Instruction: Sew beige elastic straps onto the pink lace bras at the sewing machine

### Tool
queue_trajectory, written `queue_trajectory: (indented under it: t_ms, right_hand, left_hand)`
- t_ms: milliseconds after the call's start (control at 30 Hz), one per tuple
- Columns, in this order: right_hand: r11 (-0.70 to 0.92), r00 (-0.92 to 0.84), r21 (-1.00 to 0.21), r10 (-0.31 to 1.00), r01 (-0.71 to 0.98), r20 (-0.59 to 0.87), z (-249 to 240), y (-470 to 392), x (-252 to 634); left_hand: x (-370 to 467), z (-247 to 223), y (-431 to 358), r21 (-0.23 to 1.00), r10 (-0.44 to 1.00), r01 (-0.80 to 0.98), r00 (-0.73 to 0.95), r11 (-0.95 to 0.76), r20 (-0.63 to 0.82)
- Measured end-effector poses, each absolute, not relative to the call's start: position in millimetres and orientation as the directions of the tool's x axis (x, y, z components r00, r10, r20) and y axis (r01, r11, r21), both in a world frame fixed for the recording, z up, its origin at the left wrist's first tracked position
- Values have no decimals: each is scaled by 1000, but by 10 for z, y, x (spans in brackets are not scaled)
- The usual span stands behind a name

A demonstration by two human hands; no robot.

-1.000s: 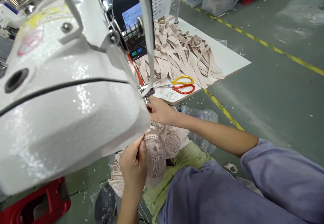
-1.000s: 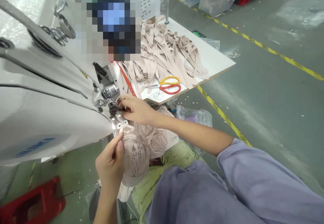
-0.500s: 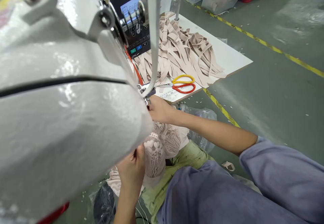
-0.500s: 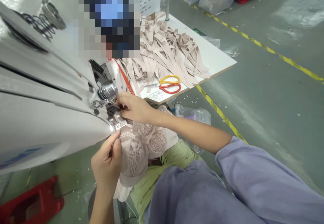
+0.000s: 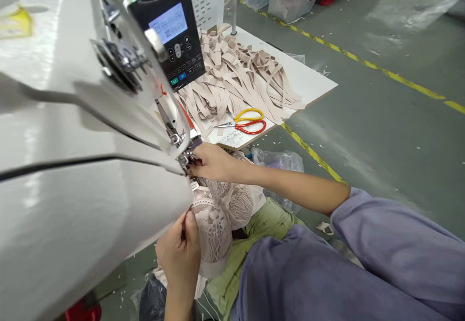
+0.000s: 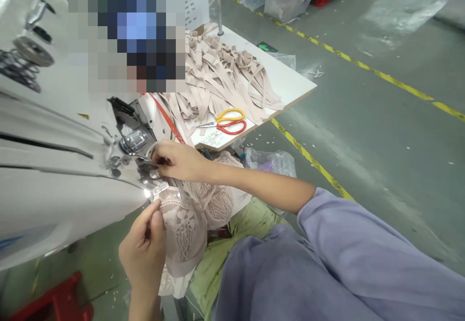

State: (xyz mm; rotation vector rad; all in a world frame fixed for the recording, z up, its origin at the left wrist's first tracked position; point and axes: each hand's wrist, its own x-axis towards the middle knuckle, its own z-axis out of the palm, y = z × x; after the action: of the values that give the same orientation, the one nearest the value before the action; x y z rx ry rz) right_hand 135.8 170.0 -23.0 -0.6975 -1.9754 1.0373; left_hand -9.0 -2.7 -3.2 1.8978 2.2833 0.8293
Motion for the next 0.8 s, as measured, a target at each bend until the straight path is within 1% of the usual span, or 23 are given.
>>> queue_trajectory:
  t_ms: [133, 333, 533, 800]
  right_hand:
    - [530, -506, -841, 758, 109, 411, -259, 1688, 1341]
    - [505, -508, -856, 769, 110, 388, -278, 1669, 1313]
    - [514, -503, -849, 769, 119, 395, -263, 1679, 1326]
    - [505, -501, -857, 771, 103, 395, -269, 1694, 1358]
  left_hand:
    - [-91, -46, -21, 449, 913, 883, -286, 133, 292]
    - [-96, -31, -6, 513, 875, 847, -349, 141, 335]
    - [-68, -34, 35, 545, 869, 826, -369, 144, 329]
    - [19, -1, 124, 549, 859, 809, -422, 213, 289]
